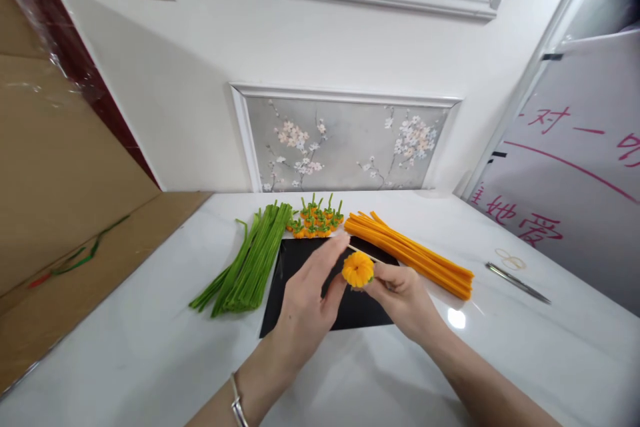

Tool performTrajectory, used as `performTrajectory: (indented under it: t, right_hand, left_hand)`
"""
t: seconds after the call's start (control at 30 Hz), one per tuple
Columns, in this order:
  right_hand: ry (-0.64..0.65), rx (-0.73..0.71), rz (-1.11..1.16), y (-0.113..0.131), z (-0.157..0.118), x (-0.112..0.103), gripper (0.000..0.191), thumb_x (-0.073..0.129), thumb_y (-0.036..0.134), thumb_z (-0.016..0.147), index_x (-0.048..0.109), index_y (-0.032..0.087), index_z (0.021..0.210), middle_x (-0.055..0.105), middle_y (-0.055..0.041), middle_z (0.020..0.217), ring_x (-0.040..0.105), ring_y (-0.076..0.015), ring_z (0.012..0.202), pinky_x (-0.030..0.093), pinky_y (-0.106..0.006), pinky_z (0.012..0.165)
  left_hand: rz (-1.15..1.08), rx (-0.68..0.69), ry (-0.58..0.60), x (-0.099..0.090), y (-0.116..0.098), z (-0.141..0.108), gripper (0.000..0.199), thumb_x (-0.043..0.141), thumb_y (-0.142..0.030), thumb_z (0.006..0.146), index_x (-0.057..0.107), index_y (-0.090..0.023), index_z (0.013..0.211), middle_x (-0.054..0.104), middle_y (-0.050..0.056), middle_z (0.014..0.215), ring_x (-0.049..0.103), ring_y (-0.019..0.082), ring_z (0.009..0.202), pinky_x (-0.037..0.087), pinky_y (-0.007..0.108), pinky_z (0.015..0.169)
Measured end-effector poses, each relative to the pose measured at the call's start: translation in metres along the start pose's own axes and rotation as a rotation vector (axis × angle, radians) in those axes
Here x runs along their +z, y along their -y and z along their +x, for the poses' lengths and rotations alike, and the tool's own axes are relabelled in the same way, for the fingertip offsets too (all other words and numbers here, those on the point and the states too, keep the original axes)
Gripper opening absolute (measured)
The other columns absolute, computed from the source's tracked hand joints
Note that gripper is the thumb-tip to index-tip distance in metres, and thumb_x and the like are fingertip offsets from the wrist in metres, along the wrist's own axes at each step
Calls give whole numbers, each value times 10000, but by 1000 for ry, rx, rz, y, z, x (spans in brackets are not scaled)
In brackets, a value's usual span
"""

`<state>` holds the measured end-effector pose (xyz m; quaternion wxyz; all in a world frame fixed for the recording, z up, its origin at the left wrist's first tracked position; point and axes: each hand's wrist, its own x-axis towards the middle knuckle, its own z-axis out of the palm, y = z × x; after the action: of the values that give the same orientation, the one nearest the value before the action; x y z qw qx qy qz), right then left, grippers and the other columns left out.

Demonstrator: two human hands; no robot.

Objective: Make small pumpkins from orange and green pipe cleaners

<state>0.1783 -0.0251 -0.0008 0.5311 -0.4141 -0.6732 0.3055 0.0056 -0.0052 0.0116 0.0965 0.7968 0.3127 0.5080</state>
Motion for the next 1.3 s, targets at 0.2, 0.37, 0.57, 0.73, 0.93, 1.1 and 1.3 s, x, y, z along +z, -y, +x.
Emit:
performTrajectory:
  t: [0.2,0.37,0.57,0.73,0.93,1.1,1.3]
  right_hand:
    - [-160,42,194,-20,7,1,215,680,338,802,679,174,663,617,-32,736,535,-151,686,461,-283,633]
    - [-29,107,368,-26,7,8,287,632,431,844,669,165,745,600,-26,745,470,-98,566,432,-253,547]
    - [53,63,255,-26,3,12,404,574,486,874,555,176,615,528,0,625,482,-118,587,448,-252,567]
    - [125,47,197,-24,2,12,442,552,519,875,513,183,590,489,13,575,453,-117,562,442,-255,556]
    - [121,-17,110,-24,3,14,380,592,448,847,495,189,586,475,25,556,431,-111,535,428,-232,503]
    - [72,-109,11,-26,3,16,235,532,297,880,572,181,679,579,-4,677,519,-134,626,466,-246,582]
    - [76,-134,-75,-22,5,5,209,535,257,887,632,174,721,603,-3,661,546,-135,612,490,-251,601]
  left_hand:
    - [-365,-394,-12,5,6,7,313,589,-213,863,614,-191,1174,684,89,1143,678,193,1006,575,334,889]
    - [-437,-378,63,3,-1,9,201,607,-214,840,714,-178,1006,683,78,1059,678,176,918,595,293,797]
    - [-585,-397,146,2,-9,12,203,622,-250,835,757,-189,974,665,100,1111,655,223,1011,584,333,837]
    - [-763,-510,321,-1,-15,12,227,650,-294,829,766,-199,1000,619,100,1191,649,185,837,588,329,733]
    - [-737,-492,300,-1,-13,10,187,699,-343,807,791,-191,747,665,89,1078,639,232,960,554,354,853]
    - [-700,-455,224,0,-10,8,161,698,-340,813,797,-223,864,665,91,1106,643,236,997,537,353,876]
    - [-614,-382,191,2,-3,7,200,659,-370,849,786,-215,856,692,99,1088,642,233,956,538,354,846]
